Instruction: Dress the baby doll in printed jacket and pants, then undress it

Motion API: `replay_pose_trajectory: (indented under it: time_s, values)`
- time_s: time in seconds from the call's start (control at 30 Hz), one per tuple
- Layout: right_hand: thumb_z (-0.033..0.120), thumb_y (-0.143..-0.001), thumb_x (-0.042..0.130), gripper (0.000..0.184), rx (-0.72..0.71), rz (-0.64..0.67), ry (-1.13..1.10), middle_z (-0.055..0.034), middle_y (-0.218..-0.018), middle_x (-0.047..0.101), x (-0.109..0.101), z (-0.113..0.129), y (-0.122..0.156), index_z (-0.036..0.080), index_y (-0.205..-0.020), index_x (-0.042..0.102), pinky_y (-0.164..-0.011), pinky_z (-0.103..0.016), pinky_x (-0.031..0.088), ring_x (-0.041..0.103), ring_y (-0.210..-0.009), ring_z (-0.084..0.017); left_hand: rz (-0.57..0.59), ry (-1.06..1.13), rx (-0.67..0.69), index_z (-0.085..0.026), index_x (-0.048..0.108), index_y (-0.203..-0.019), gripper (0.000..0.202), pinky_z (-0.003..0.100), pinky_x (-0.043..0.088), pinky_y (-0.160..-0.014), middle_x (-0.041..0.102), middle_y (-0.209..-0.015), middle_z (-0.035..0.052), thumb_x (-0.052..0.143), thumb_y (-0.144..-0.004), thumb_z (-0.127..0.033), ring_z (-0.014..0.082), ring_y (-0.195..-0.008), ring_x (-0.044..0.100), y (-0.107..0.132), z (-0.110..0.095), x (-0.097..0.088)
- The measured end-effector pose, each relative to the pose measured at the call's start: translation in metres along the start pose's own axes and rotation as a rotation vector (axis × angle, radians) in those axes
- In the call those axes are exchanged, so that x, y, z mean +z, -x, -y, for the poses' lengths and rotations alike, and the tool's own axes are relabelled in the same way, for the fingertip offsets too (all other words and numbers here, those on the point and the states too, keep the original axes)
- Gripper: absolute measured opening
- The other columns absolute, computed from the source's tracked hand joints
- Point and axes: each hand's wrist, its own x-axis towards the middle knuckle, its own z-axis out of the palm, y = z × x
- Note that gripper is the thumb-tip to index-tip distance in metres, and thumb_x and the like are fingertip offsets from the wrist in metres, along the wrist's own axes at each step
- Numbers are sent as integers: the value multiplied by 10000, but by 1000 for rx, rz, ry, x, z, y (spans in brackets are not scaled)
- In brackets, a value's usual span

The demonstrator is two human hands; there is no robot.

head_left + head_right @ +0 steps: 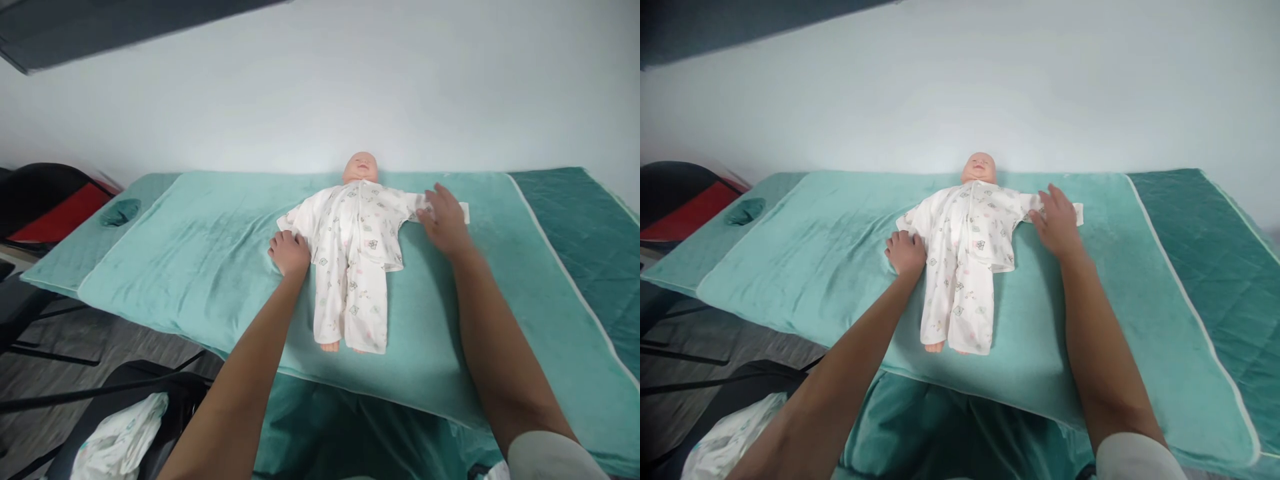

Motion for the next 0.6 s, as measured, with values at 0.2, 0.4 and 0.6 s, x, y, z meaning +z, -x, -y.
replay_pose_trajectory:
  time_s: [0.2, 0.4, 0.6]
  values:
    - [512, -983, 437, 630, -23, 174, 35, -132, -1645, 395, 13, 12, 4, 220, -1541, 445, -1238, -656, 203, 328, -1536, -353, -17, -3, 8, -186, 636, -1072, 276, 514, 462, -983, 645, -1262, 170, 421, -970, -326, 369, -1209, 555, -1, 1, 1]
    - [490, -979, 445, 613, -27, 76, -1, -156, -1580, 484, 15, 3, 0, 189, -1511, 491, -1203, -587, 340, 440, -1463, -352, -10, 21, 2, -192, 632, -1057, 266, 517, 455, -999, 648, -1261, 167, 423, -971, -333, 369, -1218, 554, 0, 2, 0]
    - [479, -975, 453, 564, -28, 46, -12, -145, -1530, 543, 21, 5, -1, 218, -1468, 531, -1193, -598, 346, 478, -1432, -343, -14, 250, -91, -213, 588, -984, 230, 420, 475, -942, 685, -1037, 113, 416, -996, -366, 306, -1109, 622, -3, 10, -3]
